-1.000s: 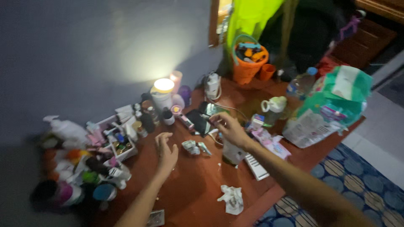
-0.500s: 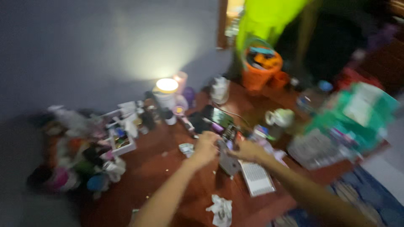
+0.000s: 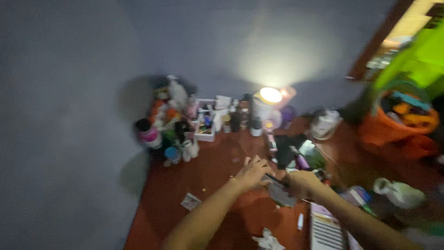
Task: The person organizes cosmetic items on a cluttered wooden table. They pick up bottles, tubes, and small containers, place them into a white organizer and a white mug, and repeatedly move items between the table surface and the organizer.
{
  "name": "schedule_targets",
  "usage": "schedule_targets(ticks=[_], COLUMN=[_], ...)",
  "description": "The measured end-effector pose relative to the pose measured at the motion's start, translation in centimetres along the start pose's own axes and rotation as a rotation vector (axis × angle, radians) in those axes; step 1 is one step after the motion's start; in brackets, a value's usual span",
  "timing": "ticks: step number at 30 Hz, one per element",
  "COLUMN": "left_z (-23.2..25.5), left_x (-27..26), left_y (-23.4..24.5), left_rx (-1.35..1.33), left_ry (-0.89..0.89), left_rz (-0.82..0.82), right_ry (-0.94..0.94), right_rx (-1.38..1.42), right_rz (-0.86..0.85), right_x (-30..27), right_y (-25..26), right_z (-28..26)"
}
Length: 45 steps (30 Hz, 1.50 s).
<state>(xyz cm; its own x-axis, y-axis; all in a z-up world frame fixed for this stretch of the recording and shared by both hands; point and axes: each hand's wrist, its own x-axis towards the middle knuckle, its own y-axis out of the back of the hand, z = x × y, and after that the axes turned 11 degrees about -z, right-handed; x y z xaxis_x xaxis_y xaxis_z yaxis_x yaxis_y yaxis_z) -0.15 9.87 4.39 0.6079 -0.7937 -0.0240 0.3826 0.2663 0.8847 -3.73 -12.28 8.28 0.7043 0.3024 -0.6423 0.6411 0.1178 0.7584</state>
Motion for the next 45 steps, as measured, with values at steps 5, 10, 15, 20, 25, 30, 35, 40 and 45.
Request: schedule_targets(ticks=[5,10,15,20,25,30,35,40,45], left_z=[-4.9,-11.9,-18.1,-22.9,-26.5,-29.2,-27.3,-23.2,-21.3], left_x=[-8.5,-18.1,-26.2,-30.8,-31.1,-30.4,-30.3,-29.4,-25.9], left_y=[4.4,7.2,8.0,9.2,9.0,7.5,9.2,14.2,17.6], left_rx=[-0.034,-0.182,-0.196,-0.138,-0.026,-0.031,-0.135,0.113,0.194], left_ry=[0.178,0.375,0.626,0.661,0.667,0.796,0.875,0.721,0.644], left_rz=[0.047,0.191,0.431,0.427,0.442,0.265,0.254,0.171,0.217], right_ry=[0.154,0.430,0.574,0.495,0.537,0.462,0.290,0.292,0.527], right_rx=[-0.225,-0.153,0.201,0.394,0.440,0.466,0.652,0.578,0.409], right_rz=[0.012,0.250,0.472,0.409,0.460,0.451,0.263,0.307,0.529], right_x=[4.4,8.5,11.0,12.6,14.9,15.9,15.4,16.1,15.9], right_y=[6.7,12.1,15.5,15.4,13.0,9.8,7.2,4.8,3.9], right_z=[-9.0,-18.4,-23.4,-24.3,-21.7,-17.8,-14.6,-13.2,-13.1])
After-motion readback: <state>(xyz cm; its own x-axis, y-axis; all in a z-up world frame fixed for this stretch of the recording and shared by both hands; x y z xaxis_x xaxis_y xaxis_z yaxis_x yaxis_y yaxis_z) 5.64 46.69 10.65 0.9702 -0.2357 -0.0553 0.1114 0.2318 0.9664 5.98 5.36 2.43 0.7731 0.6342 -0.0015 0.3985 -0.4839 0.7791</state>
